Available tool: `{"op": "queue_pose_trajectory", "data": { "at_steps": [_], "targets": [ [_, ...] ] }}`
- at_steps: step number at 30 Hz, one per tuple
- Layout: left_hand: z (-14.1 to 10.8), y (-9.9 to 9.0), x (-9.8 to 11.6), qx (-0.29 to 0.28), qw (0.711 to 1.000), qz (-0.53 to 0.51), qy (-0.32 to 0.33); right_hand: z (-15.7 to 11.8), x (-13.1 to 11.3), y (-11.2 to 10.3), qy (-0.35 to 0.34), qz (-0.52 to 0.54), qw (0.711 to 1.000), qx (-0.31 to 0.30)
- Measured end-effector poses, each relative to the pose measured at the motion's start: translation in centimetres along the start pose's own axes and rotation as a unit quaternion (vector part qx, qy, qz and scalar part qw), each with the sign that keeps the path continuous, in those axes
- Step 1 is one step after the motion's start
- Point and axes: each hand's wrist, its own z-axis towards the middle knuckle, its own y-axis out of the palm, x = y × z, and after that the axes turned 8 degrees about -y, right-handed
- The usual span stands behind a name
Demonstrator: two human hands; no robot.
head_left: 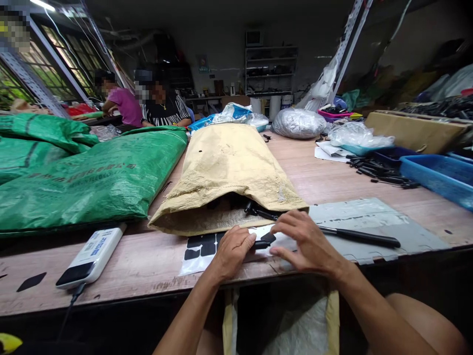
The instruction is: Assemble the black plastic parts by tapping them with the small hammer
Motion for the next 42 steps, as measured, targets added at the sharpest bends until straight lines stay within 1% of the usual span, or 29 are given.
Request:
{"op": "queue_pose_trajectory", "data": {
  "at_steps": [2,4,5,6,8,9,10,12,13,15,17,19,21,22,24,25,27,29,30,31,32,33,34,35,36,37,39,40,42],
  "targets": [
    [0.1,-0.1,0.0,-0.004,1.0,0.002,0.002,-1.3,1.4,-0.6,0.038,-0.041,0.997,0.045],
    [0.2,-0.2,0.1,-0.002,1.0,0.01,0.005,-2.8,3.1,-0.3,0.114,-0.111,0.983,0.095],
    [0.1,-0.2,0.3,0.002,1.0,0.019,0.005,-3.6,3.9,0.1,0.155,-0.148,0.971,0.108],
    [-0.1,-0.3,0.6,0.008,1.0,0.029,0.004,-4.4,4.6,0.6,0.188,-0.181,0.959,0.113],
    [-1.2,-0.2,1.8,0.018,0.999,0.037,0.0,-5.5,5.5,1.7,0.219,-0.21,0.946,0.112],
    [-2.0,0.1,2.5,0.01,1.0,0.026,0.001,-5.8,5.8,2.2,0.224,-0.217,0.944,0.107],
    [-3.0,0.5,3.3,-0.011,1.0,0.01,0.004,-6.0,5.9,2.5,0.223,-0.22,0.944,0.102],
    [-5.2,1.8,4.3,-0.091,0.996,-0.009,0.016,-6.1,6.0,2.8,0.217,-0.223,0.946,0.093],
    [-6.1,2.7,4.5,-0.136,0.991,0.01,0.016,-6.1,5.9,2.8,0.216,-0.224,0.946,0.091],
    [-7.5,4.9,4.1,-0.219,0.97,0.101,-0.014,-6.0,5.9,2.6,0.216,-0.221,0.947,0.09],
    [-8.1,7.2,2.9,-0.28,0.937,0.198,-0.067,-6.0,5.9,2.5,0.216,-0.217,0.948,0.09],
    [-8.0,9.4,1.4,-0.31,0.908,0.257,-0.112,-6.0,5.9,2.5,0.218,-0.214,0.948,0.092],
    [-7.8,11.1,0.3,-0.306,0.895,0.286,-0.152,-6.0,5.8,2.5,0.222,-0.213,0.947,0.092],
    [-7.7,11.5,0.0,-0.303,0.889,0.296,-0.174,-6.0,5.8,2.5,0.224,-0.212,0.947,0.09],
    [-7.7,11.6,0.1,-0.297,0.887,0.298,-0.19,-5.9,5.6,2.4,0.229,-0.213,0.946,0.085],
    [-7.7,11.1,0.5,-0.295,0.893,0.288,-0.179,-5.8,5.5,2.4,0.231,-0.213,0.946,0.082],
    [-7.6,9.0,1.9,-0.292,0.919,0.228,-0.133,-5.7,5.3,2.4,0.233,-0.212,0.946,0.082],
    [-6.6,6.1,3.7,-0.271,0.95,0.124,-0.096,-5.7,5.3,2.4,0.231,-0.214,0.945,0.083],
    [-5.7,4.5,4.4,-0.233,0.966,0.071,-0.087,-5.7,5.3,2.4,0.23,-0.215,0.946,0.083],
    [-4.4,3.0,5.0,-0.185,0.979,0.044,-0.079,-5.7,5.3,2.4,0.229,-0.217,0.945,0.083],
    [-2.9,1.7,5.3,-0.106,0.99,0.047,-0.083,-5.7,5.3,2.5,0.228,-0.217,0.946,0.084],
    [-1.2,0.5,5.3,-0.009,0.994,0.064,-0.092,-5.8,5.3,2.5,0.227,-0.217,0.946,0.084],
    [0.6,-0.4,5.0,0.086,0.987,0.084,-0.11,-5.8,5.4,2.5,0.226,-0.215,0.946,0.085],
    [2.3,-1.1,4.5,0.148,0.976,0.1,-0.127,-5.8,5.4,2.5,0.226,-0.213,0.947,0.087],
    [3.9,-1.6,3.9,0.177,0.968,0.107,-0.139,-5.8,5.4,2.5,0.226,-0.21,0.947,0.088],
    [5.2,-1.8,3.2,0.191,0.964,0.109,-0.148,-5.8,5.5,2.5,0.226,-0.207,0.948,0.089],
    [6.8,-2.0,2.0,0.18,0.965,0.104,-0.159,-5.8,5.6,2.5,0.224,-0.201,0.949,0.091],
    [7.0,-2.0,1.6,0.173,0.966,0.1,-0.163,-5.9,5.7,2.5,0.222,-0.198,0.95,0.093],
    [6.3,-1.8,1.2,0.166,0.966,0.096,-0.173,-5.9,5.7,2.5,0.222,-0.195,0.951,0.096]
  ]
}}
